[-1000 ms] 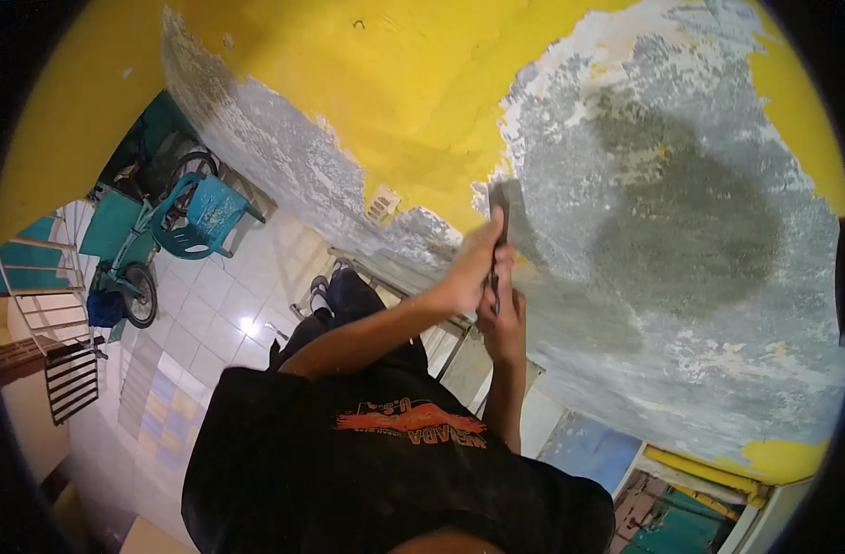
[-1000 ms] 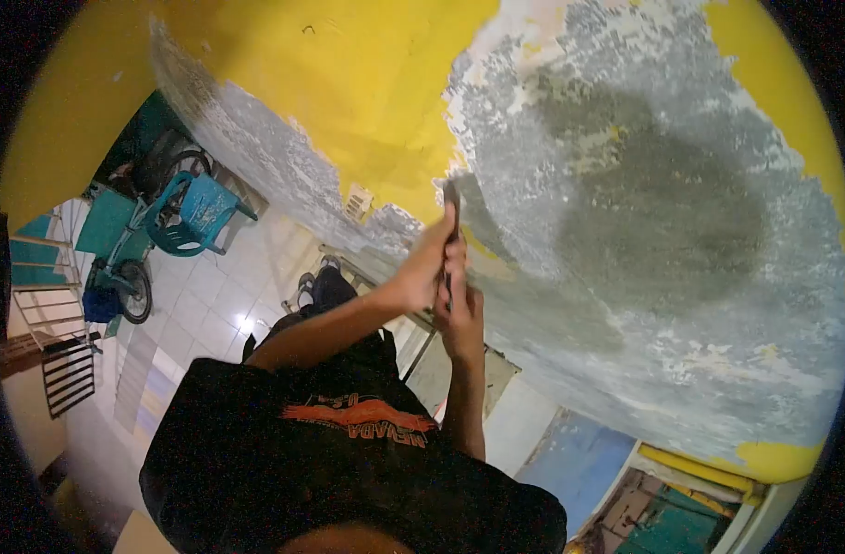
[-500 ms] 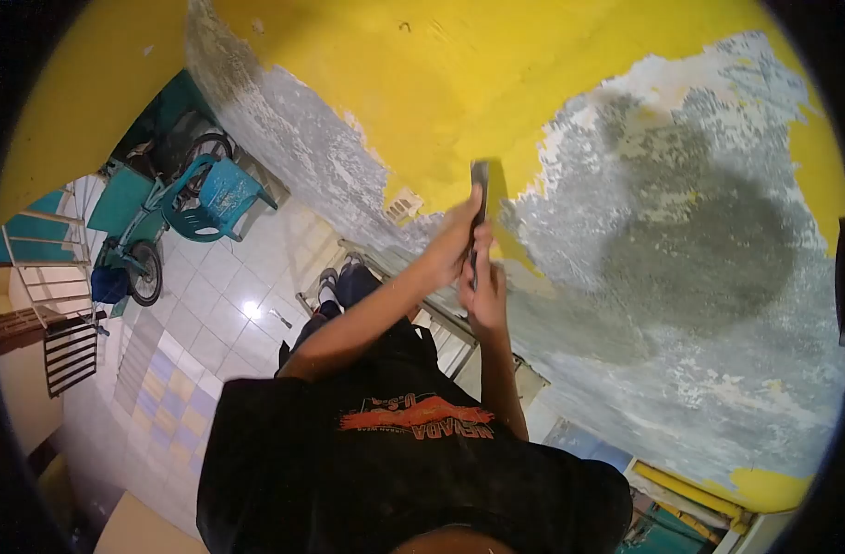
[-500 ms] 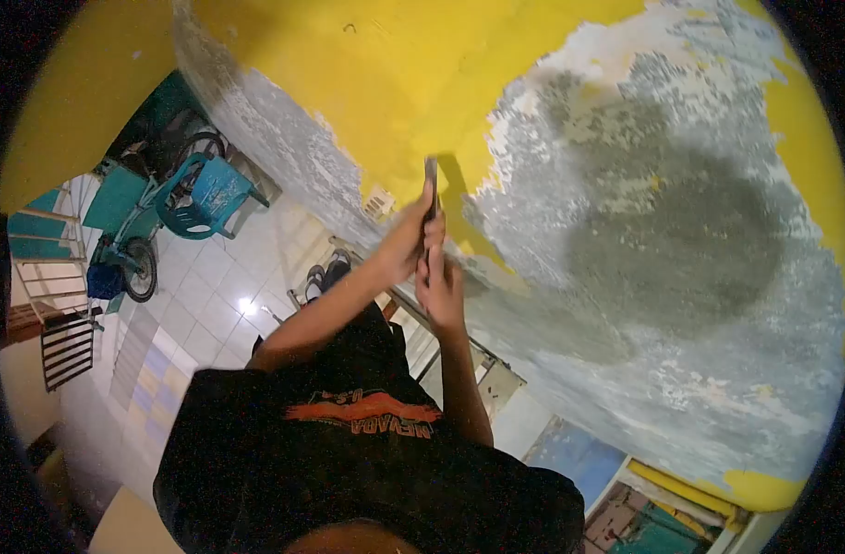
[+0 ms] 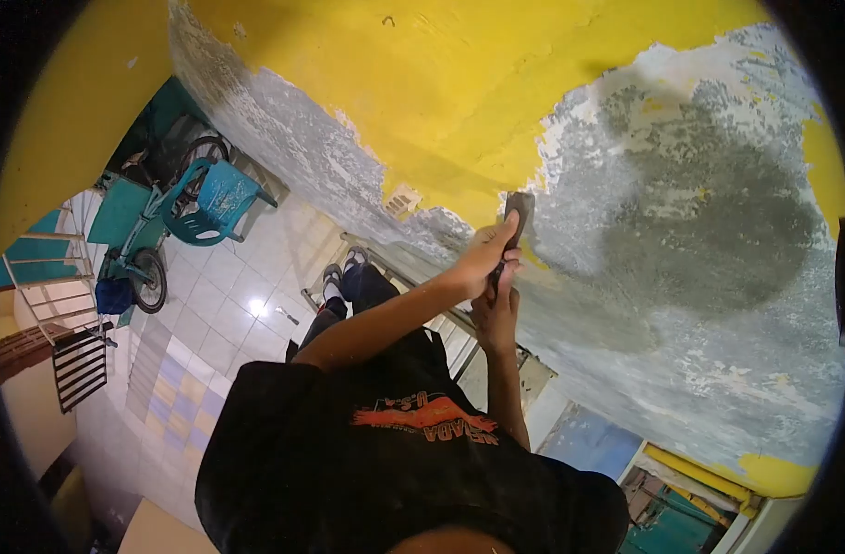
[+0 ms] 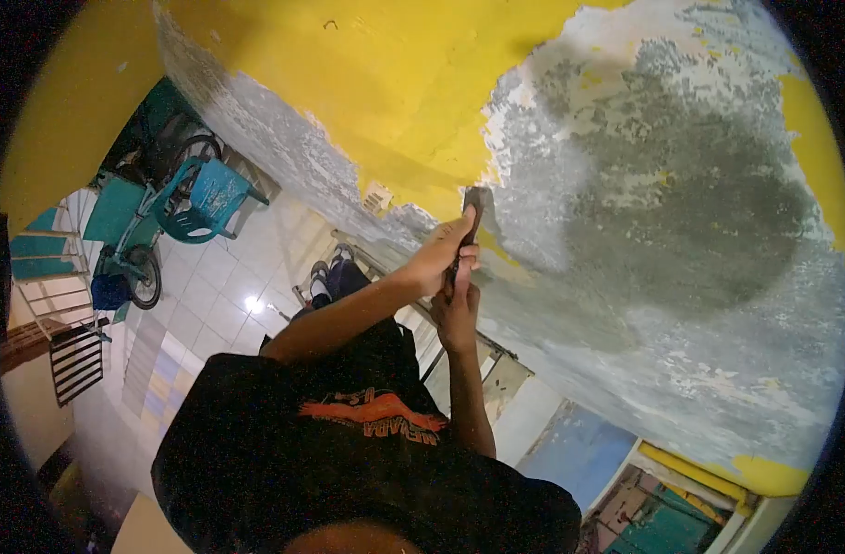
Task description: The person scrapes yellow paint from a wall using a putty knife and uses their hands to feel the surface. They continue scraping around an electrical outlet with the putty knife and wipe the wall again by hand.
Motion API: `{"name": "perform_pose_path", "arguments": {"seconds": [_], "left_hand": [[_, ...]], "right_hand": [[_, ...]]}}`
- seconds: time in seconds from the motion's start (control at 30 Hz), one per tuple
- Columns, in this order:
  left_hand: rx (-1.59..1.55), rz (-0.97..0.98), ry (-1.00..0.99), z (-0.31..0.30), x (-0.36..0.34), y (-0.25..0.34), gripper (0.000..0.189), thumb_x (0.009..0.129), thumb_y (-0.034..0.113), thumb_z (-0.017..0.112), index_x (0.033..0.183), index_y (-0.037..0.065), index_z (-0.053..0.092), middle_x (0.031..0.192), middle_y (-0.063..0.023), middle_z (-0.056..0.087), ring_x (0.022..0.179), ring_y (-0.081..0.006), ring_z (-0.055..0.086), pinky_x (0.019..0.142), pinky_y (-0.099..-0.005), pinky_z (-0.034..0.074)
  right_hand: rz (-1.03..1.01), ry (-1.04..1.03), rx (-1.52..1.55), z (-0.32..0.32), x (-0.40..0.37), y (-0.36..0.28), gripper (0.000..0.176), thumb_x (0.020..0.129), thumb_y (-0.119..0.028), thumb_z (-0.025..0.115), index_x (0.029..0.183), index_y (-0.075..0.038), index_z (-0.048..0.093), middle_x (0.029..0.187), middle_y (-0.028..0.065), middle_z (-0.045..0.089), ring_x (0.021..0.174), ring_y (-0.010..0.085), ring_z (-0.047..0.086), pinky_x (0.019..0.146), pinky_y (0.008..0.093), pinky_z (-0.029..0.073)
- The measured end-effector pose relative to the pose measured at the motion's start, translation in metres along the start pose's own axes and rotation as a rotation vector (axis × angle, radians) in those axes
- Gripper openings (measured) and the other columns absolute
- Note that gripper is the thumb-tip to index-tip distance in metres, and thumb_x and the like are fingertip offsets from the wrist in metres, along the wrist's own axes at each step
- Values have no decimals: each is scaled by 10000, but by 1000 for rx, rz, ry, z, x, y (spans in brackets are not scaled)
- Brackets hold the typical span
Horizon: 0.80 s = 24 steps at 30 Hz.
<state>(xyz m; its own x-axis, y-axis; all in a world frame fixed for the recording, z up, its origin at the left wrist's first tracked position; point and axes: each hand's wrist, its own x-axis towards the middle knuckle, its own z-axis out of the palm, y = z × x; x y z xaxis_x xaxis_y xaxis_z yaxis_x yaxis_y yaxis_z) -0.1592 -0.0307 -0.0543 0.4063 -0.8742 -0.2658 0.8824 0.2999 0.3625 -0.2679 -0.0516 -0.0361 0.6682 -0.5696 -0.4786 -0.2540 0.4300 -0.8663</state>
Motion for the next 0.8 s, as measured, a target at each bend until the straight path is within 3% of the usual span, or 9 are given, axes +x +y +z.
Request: {"name": "perform_pose_path", "arguments": {"seconds": [0.13,0.17,0.23,0.33,0.4,0.47,0.5,0.7,0.8], "left_hand": [[5,-6,-23,13,-11,-6,425,846,555,530,748,158,415,590,56,351,513,-73,369,600,-242,410],[-24,-51,-26,19,-16,-11,433,854,550,523,741,148,409,597,49,355,520,-78,378,563,-238,405],[-70,-79,-19,21,-18,-27,455,864,562,495,736,133,414,581,38,369,508,-88,394,481,-232,374],[-53,-39,13,3,8,-26,477,863,578,477,726,124,427,558,31,378,491,-90,396,458,-237,362],[4,148,-5,14,13,3,487,864,609,426,722,144,406,576,39,366,468,-100,385,401,-239,328],[-116,221,35,23,11,16,479,863,613,424,733,152,399,571,39,366,474,-92,400,401,-227,342],[-113,215,39,22,6,14,479,863,613,424,733,152,399,571,39,366,474,-92,400,401,-227,342],[-61,-67,54,23,-19,-21,431,858,587,475,788,169,400,588,36,363,512,-100,407,478,-238,385],[-122,-144,75,24,-11,-24,469,843,595,498,749,141,422,571,21,402,474,-100,422,449,-234,378]], "right_hand": [[-10,-30,116,-36,-1,21,255,930,-324,489,818,-96,487,536,-9,408,362,101,319,334,254,243],[-220,-7,-244,-50,-5,29,199,907,-225,517,1017,-69,464,566,29,450,377,167,346,359,295,289],[-549,32,-1065,-61,-15,28,681,827,0,550,1404,-42,191,670,124,544,441,339,388,440,401,375],[-1056,1,-1118,-46,22,17,670,821,21,544,1400,-39,211,635,100,502,434,277,406,432,359,370],[-48,-100,-211,-48,43,-14,363,873,-45,522,1227,-18,444,593,57,436,416,164,383,405,299,323],[-110,-103,-309,-15,25,-41,179,909,-225,471,905,-59,406,536,8,378,418,118,339,407,275,268],[-173,-109,-406,-3,18,-46,476,945,-406,421,584,-100,367,480,-40,320,420,72,295,409,251,212],[-430,33,-653,-63,-5,29,405,960,-401,397,679,-110,416,502,-57,313,376,31,266,349,222,176],[-184,35,-385,-47,-14,-3,408,953,-422,410,671,-128,401,507,-60,313,365,24,257,337,215,170]]}}
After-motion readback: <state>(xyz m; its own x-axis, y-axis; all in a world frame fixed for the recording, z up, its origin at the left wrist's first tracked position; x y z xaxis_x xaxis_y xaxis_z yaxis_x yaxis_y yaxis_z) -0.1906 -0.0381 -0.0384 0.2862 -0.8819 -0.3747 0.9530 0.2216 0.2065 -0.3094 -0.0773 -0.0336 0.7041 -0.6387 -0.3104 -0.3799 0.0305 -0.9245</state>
